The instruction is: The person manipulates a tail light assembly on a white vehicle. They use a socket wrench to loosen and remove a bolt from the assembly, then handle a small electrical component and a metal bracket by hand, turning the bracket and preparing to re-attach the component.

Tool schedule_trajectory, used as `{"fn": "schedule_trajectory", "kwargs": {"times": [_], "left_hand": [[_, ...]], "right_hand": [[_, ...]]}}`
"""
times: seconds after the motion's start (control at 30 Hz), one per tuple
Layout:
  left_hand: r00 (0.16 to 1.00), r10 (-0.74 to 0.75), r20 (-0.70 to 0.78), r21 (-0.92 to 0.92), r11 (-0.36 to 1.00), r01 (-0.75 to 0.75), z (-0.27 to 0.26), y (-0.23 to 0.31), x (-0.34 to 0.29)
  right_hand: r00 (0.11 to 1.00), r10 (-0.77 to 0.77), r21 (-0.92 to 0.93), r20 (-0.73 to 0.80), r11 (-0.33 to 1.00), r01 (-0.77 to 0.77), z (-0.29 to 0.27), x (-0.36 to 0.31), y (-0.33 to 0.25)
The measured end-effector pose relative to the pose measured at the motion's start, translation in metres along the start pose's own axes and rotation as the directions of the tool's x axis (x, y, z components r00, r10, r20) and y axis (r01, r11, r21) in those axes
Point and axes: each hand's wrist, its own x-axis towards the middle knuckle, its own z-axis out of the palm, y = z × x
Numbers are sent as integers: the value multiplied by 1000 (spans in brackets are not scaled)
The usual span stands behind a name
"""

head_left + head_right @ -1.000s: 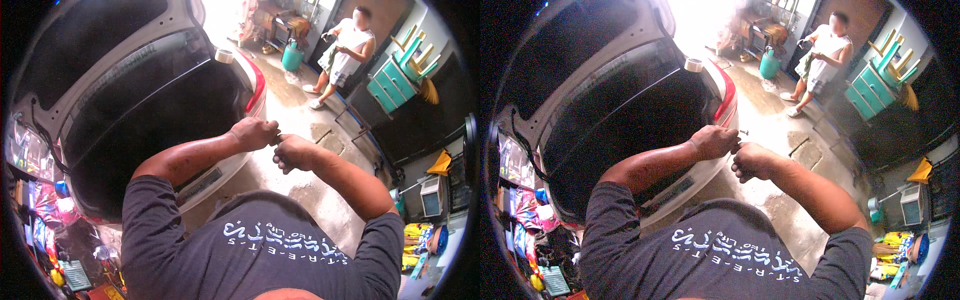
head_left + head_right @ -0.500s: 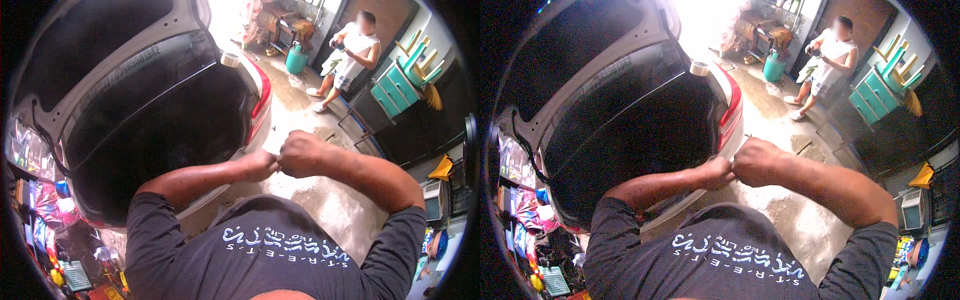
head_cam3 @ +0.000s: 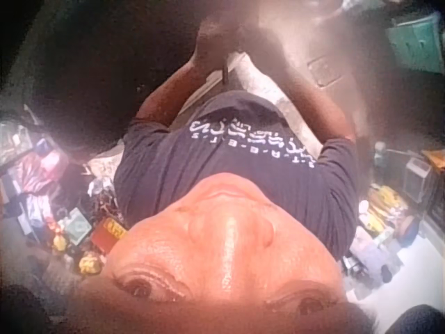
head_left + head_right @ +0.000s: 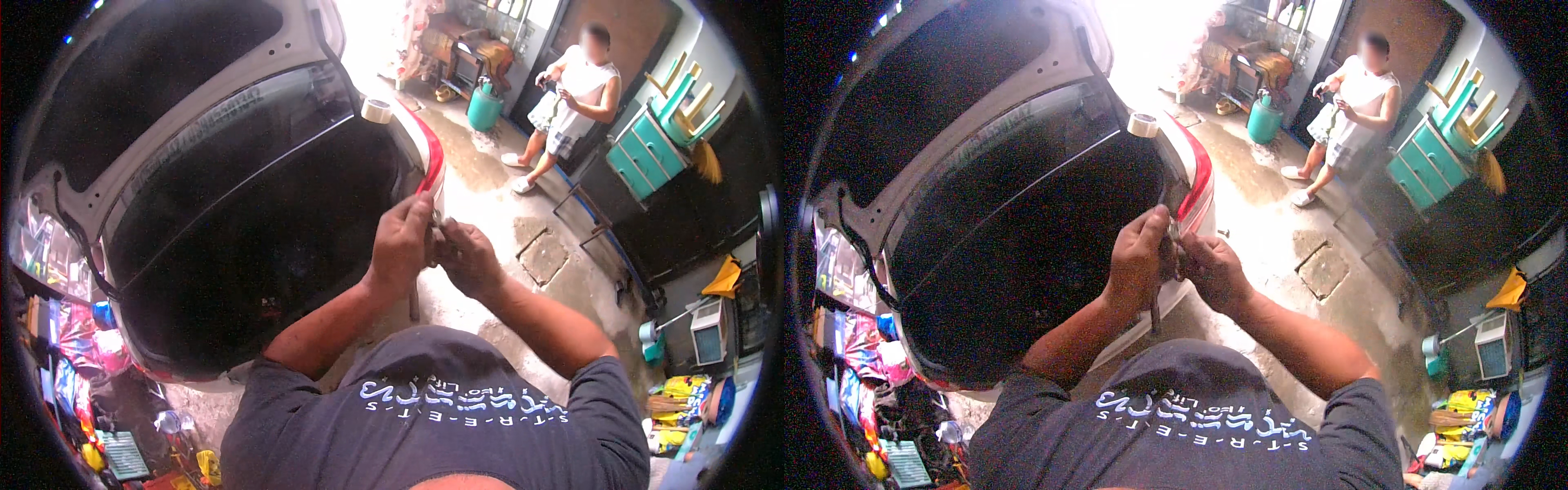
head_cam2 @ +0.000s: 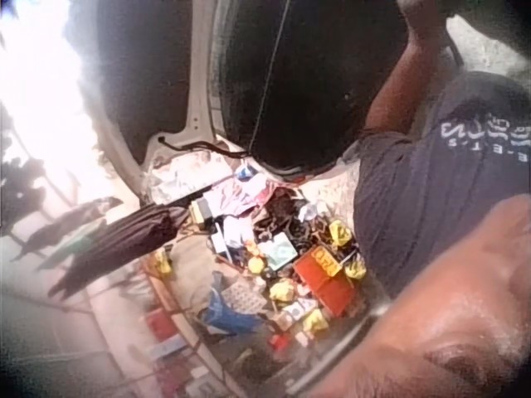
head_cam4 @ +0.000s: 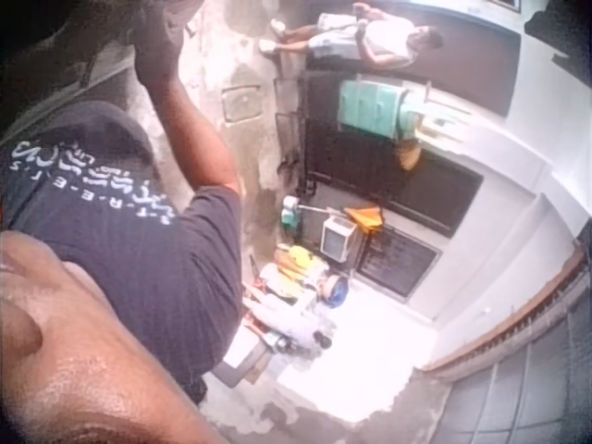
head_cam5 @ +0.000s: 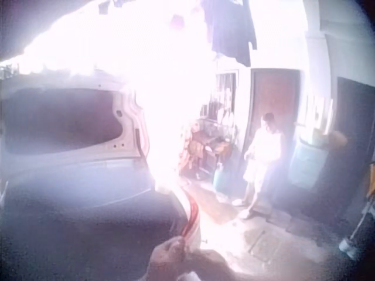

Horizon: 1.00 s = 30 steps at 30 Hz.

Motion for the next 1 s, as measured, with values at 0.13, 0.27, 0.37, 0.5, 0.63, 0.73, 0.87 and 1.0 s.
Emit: {"fn": "schedule_trajectory", "kwargs": {"times": [0.13,0.27,0.37,0.5,0.63,0.73,0.87,1.0], "left_hand": [[873,484,-62,426,804,-415,-23,-48,61],[771,635,44,870,355,-341,-16,-47,84],[769,455,449,892,-274,-358,-45,-69,117],[736,116,667,689,-471,-551,-62,-61,99],[756,-244,608,721,-230,-654,-49,-68,94],[752,-321,576,808,81,-584,-36,-53,67],[653,-221,724,674,432,-600,-24,-27,24],[543,-130,830,417,791,-448,0,23,-20]], "right_hand": [[991,-30,-35,-128,999,25,8,15,34],[917,-363,-462,-163,850,254,-10,36,44],[933,-298,-749,-201,661,50,-23,40,33],[895,266,-771,-357,457,-443,-16,33,-34],[903,362,-973,-229,-105,-205,-28,24,-77],[801,566,-856,-196,-497,142,6,16,-106],[559,828,-922,52,-175,345,15,11,-155],[189,966,-941,173,219,-259,29,0,-180]]}}
